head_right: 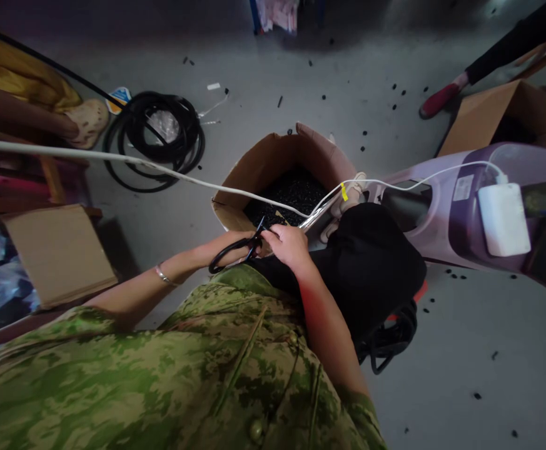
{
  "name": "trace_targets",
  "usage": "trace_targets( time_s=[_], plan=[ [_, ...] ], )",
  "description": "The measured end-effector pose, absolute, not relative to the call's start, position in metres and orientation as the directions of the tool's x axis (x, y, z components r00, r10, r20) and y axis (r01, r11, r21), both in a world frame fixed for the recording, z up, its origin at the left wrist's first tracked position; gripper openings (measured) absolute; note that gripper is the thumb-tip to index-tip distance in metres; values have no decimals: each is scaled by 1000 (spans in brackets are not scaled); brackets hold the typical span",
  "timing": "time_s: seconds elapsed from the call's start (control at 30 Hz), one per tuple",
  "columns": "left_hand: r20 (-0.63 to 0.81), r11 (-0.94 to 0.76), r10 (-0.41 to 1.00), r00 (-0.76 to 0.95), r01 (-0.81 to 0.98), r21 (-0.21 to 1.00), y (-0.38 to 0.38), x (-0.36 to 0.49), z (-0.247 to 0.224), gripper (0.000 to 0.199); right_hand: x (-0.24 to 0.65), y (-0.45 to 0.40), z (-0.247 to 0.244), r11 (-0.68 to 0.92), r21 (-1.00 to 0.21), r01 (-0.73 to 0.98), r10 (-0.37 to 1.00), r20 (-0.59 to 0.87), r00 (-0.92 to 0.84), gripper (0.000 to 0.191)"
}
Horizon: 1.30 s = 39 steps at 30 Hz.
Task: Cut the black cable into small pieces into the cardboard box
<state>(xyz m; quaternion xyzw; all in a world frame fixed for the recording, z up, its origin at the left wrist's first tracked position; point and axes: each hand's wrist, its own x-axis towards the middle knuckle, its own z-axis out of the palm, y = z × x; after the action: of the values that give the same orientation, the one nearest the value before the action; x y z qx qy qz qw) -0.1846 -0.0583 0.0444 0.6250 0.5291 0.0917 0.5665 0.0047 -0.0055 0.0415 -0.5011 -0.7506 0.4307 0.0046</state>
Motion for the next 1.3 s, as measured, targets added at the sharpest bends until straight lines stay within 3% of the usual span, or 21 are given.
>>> trace_targets(
  time_s=[0.4,0.7,1.03,1.3],
  plan=[
    [-512,157,769,383,663,732,-56,-183,45,21,6,-6,39,87,-690,718,768,-413,-490,39],
    [-559,79,756,340,801,594,-54,-178,51,24,4,-5,42,134,-656,743,728,-443,-523,36],
    [-533,0,750,391,807,591,-59,-184,49,28,2,-4,48,260,-605,752,656,-460,-598,36],
    [-443,-72,749,493,725,685,-69,-194,46,31,1,-3,48,332,-581,743,594,-483,-643,36]
  ],
)
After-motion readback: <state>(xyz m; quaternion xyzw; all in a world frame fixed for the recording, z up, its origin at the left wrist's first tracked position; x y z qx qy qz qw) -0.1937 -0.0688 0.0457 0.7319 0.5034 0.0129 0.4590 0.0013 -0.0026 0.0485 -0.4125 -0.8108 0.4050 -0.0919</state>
